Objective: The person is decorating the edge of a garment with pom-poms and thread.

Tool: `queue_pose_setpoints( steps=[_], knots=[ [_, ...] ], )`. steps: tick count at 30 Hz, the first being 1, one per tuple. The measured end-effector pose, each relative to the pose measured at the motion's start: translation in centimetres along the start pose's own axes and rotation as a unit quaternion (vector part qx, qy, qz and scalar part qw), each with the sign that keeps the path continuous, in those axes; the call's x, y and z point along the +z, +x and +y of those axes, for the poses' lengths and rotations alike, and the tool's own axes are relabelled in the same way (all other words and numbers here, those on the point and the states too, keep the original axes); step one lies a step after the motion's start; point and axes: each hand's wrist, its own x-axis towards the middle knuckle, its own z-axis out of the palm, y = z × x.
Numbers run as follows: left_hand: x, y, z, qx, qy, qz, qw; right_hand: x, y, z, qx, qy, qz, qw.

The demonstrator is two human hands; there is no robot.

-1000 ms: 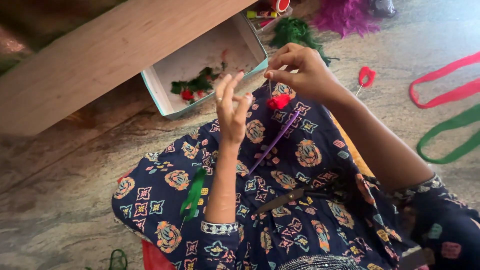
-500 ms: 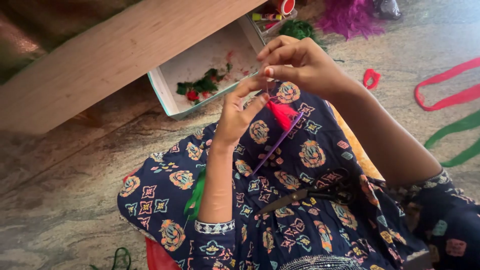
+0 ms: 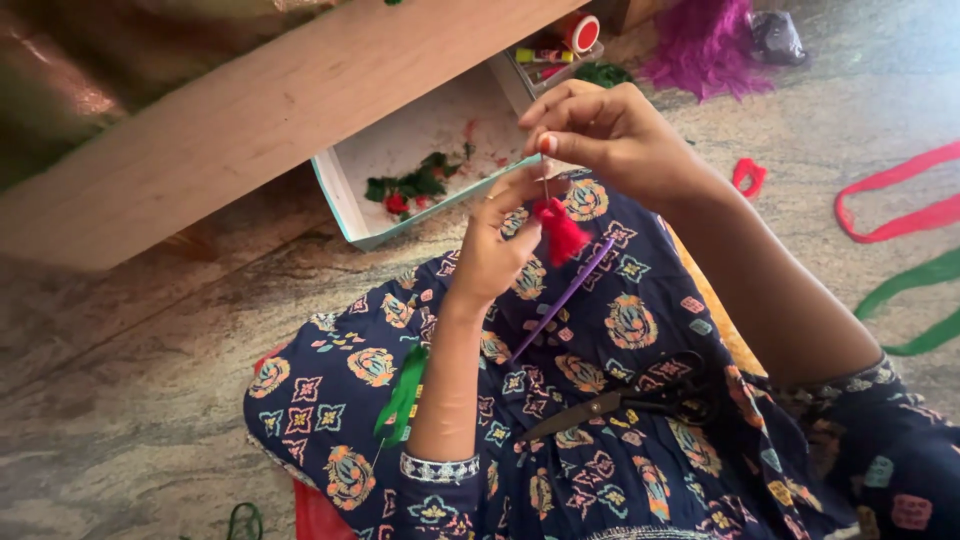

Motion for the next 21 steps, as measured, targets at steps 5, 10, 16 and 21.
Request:
queue_pose_setpoints(
  steps=[5,10,16,21],
  knots=[
    [-0.4,0.0,1.1,0.003,-0.084,0.003,0.996,0.1,-0.3,1.1,0.001,0.024,0.03,0.999],
    [-0.3,0.7,-0.4,-0.006,0.022,0.051,0.998,1.1,-0.6,1.1,0.02,0.018,0.054,0.998],
    [-1.8,1.9,-1.4,-0.061,-0.046,0.094,0.993,1.5,-5.3,4.1,-0.064,-0.321,0.216,0.92],
    [-1.3,2.9,-1.3,-0.089,-0.101,0.079,0.988,2.8,-10.4,11.3,-0.07,-0.48,-0.08,0.871]
  ],
)
